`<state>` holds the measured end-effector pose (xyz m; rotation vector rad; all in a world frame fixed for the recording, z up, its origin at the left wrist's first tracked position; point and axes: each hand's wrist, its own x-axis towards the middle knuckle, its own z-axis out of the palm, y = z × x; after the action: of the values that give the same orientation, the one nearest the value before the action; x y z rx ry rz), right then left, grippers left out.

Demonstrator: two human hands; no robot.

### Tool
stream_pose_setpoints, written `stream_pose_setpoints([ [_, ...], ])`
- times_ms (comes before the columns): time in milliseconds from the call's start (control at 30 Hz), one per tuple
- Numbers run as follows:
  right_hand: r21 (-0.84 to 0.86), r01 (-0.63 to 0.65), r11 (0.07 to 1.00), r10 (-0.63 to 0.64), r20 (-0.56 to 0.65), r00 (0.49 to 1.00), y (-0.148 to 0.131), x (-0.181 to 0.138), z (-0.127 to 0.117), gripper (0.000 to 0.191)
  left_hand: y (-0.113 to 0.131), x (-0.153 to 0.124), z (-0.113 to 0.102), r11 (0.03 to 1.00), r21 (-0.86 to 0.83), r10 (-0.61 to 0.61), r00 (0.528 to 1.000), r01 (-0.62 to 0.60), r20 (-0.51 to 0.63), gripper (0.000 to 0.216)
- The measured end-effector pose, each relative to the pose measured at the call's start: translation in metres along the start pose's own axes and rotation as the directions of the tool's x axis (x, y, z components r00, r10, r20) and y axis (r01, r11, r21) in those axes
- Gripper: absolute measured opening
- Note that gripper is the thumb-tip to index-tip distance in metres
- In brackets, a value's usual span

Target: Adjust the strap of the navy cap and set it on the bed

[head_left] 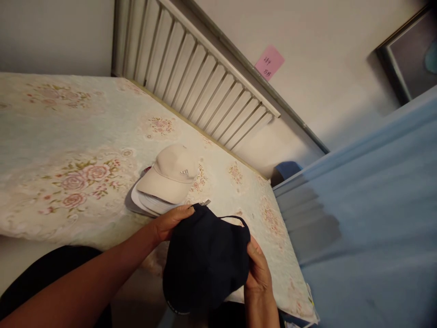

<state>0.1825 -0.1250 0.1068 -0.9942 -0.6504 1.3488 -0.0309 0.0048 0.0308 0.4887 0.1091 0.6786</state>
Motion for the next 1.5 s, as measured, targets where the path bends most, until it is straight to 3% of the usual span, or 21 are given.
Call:
stream_pose_setpoints([
  [200, -0.063, -0.014, 0.998, 0.014, -0.005, 1.0, -0.001, -0.001, 0.001, 0.048, 0.0, 0.001, -0.002, 1.0, 0.001, -0.023, 0.981, 0.023, 0.195, 0.031],
  [333, -0.068, -0.015, 0.998, 0.016, 0.013, 1.0, 0.0, -0.003, 0.0, 0.049, 0.001, 0.0, -0.002, 0.999, 0.008, -0.047, 0.971, 0.047, 0.233, 0.034],
  [467, -0.059, -0.016, 0.998, 0.018, 0.022, 1.0, 0.002, -0.003, -0.002, 0.045, 0.001, -0.001, -0.002, 0.998, 0.005, -0.055, 0.976, 0.056, 0.211, 0.032],
  [700, -0.076, -0.026, 0.997, 0.027, 0.008, 1.0, 0.002, -0.002, -0.001, 0.038, -0.002, 0.001, -0.003, 0.996, -0.025, -0.083, 0.995, 0.084, 0.047, 0.022],
  [967, -0.155, -0.024, 0.988, 0.026, 0.014, 1.0, 0.001, -0.003, 0.004, 0.034, 0.002, -0.002, 0.004, 0.996, 0.068, -0.06, 0.986, 0.05, 0.154, 0.024],
  [1300, -0.137, -0.057, 0.989, 0.059, 0.006, 0.998, 0.003, -0.003, 0.004, 0.044, 0.001, -0.001, 0.003, 0.986, 0.136, -0.108, 0.989, 0.093, 0.106, 0.019],
  [1500, -0.079, -0.006, 0.997, -0.001, -0.088, 0.996, -0.002, 0.001, 0.001, 0.041, 0.001, -0.003, 0.006, 0.99, 0.095, -0.111, 0.991, 0.103, 0.076, 0.019],
])
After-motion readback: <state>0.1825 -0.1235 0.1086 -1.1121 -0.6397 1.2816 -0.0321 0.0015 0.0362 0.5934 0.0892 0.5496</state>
